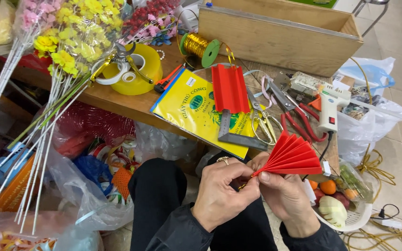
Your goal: Folding and gluing red and white paper to create decorative accordion fans.
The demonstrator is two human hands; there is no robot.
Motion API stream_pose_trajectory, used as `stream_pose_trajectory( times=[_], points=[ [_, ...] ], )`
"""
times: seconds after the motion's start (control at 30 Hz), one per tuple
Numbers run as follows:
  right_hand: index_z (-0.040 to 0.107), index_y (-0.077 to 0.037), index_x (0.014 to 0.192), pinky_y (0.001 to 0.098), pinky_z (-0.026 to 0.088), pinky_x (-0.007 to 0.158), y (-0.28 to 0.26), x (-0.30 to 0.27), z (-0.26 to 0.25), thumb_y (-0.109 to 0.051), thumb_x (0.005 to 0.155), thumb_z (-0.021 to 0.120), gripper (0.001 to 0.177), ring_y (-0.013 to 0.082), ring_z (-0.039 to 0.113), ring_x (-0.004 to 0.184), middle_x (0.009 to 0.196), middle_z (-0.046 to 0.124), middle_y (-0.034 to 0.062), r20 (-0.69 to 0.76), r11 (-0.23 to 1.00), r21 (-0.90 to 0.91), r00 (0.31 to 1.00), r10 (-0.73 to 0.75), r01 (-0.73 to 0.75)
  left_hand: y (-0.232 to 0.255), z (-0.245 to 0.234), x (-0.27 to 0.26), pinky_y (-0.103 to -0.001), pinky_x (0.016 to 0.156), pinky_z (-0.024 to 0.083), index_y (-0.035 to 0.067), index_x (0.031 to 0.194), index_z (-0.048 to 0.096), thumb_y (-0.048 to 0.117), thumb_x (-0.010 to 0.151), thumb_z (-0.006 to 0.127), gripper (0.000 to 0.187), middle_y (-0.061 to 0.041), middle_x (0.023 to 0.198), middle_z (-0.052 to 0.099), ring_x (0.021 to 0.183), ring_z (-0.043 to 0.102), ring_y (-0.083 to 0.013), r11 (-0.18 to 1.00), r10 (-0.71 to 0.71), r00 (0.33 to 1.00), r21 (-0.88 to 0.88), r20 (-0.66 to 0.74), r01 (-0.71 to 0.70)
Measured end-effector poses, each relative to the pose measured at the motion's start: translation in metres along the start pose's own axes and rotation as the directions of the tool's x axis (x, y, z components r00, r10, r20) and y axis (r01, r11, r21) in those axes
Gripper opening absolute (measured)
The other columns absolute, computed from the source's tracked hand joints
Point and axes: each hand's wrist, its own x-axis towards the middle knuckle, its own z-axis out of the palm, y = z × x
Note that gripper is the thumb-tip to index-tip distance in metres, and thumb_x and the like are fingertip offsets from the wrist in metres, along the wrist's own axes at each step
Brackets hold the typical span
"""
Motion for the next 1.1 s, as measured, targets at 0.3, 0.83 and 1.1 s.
stream_pose_trajectory(
  times=[0.3, 0.83, 1.1],
  points=[
    [0.075, -0.001, 0.092, 0.0482, 0.051, 0.084, -0.019, -0.002, 0.003, -0.009, 0.087, 0.081, 0.012, 0.0318, 0.06, 0.088, 0.092, 0.066, 0.0149, 0.031, 0.995, 0.061, 0.996, -0.082, 0.08, 0.017, -0.001, 0.001, -0.032, 0.059, 0.052, 0.007, 0.077, 0.069, 0.009, 0.085, 0.071, 0.008, -0.002, 0.07, 0.066, 0.061, 0.059, -0.0157, 0.996, 0.079, 0.997, 0.046, -0.018, -0.078],
    [0.08, -0.004, 0.106, 0.0488, 0.047, 0.094, -0.054, -0.002, -0.011, -0.01, 0.092, 0.083, 0.015, 0.0293, 0.062, 0.097, 0.104, 0.071, 0.0126, 0.114, 0.948, -0.036, 0.944, -0.31, 0.316, 0.021, -0.004, -0.001, -0.035, 0.08, 0.058, 0.009, 0.105, 0.072, 0.04, 0.086, 0.08, 0.038, -0.006, 0.099, 0.074, 0.086, 0.074, -0.0227, 0.983, 0.076, 0.992, 0.16, 0.098, -0.091],
    [0.078, 0.0, 0.098, 0.0368, 0.057, 0.087, -0.037, -0.017, -0.005, -0.019, 0.087, 0.083, 0.023, 0.026, 0.067, 0.096, 0.103, 0.068, 0.0161, 0.06, 0.878, -0.382, 0.956, -0.289, 0.289, 0.019, -0.007, 0.001, -0.033, 0.065, 0.054, 0.007, 0.099, 0.076, 0.015, 0.096, 0.071, 0.009, -0.005, 0.085, 0.077, 0.07, 0.069, -0.02, 0.988, 0.116, 0.99, 0.095, 0.075, -0.123]
  ],
)
